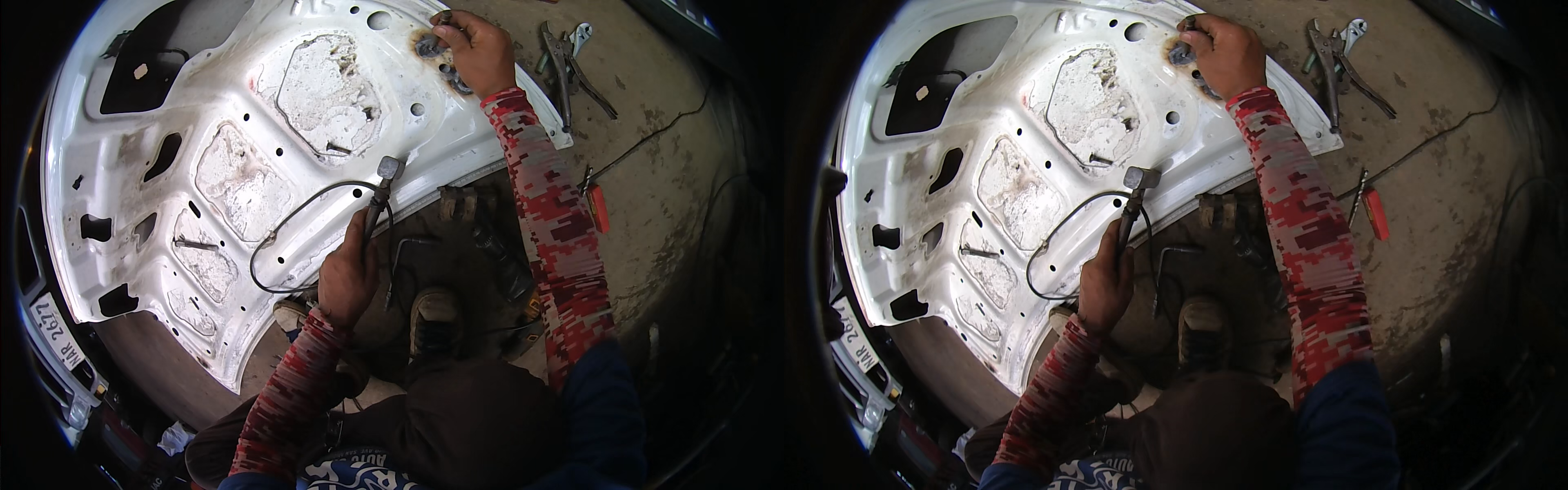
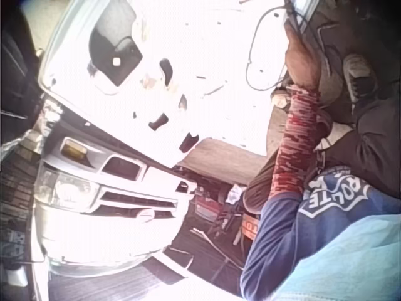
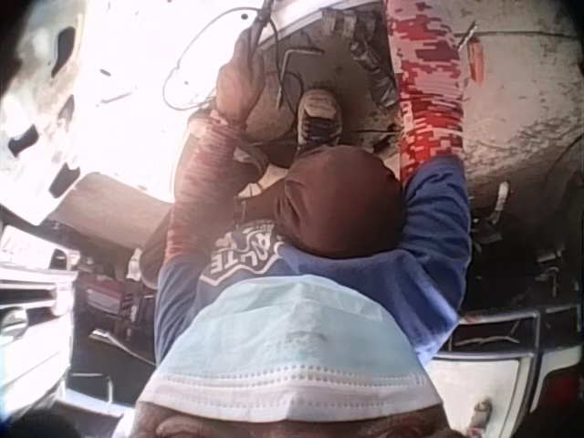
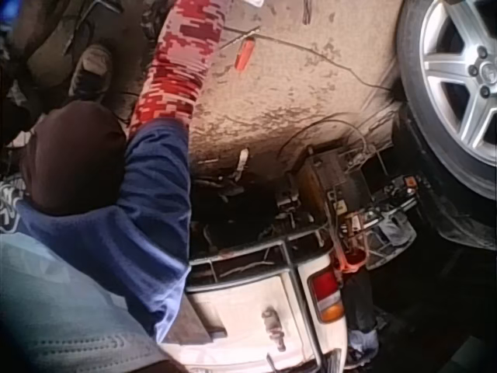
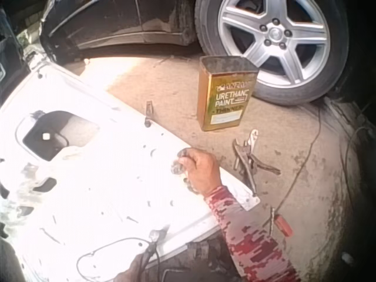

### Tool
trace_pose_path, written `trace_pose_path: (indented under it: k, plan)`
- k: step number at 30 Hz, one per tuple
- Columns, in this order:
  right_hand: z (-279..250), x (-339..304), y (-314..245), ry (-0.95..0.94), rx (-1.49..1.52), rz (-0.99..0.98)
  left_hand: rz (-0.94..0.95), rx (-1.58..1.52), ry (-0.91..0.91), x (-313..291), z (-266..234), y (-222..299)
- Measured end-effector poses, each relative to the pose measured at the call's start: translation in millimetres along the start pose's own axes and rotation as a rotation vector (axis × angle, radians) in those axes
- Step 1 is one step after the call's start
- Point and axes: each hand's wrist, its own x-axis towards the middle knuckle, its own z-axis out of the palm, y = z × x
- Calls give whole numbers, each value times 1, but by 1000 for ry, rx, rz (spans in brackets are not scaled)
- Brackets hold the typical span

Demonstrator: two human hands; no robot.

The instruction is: The person is repairing a white car door panel by hammering out dents and using a power tool to grind or smooth the surface. They handle a hammer, a power tool, and the door panel itself.

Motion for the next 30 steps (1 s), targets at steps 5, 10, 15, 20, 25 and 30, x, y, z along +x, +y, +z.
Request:
trace_pose_path:
  k: [5,10,15,20,25,30]
  plan:
    - [0,1,1,-2,-13,-27,25,1,15,0,1,-1]
    - [2,1,1,22,-70,-101,36,-4,22,0,2,-2]
    - [3,2,1,48,-124,-129,41,7,16,0,2,-3]
    - [4,2,1,49,-122,-122,58,12,33,1,1,-4]
    - [4,1,1,52,-131,-118,56,18,35,1,2,-5]
    - [1,1,1,21,-86,-156,50,21,33,1,2,-4]
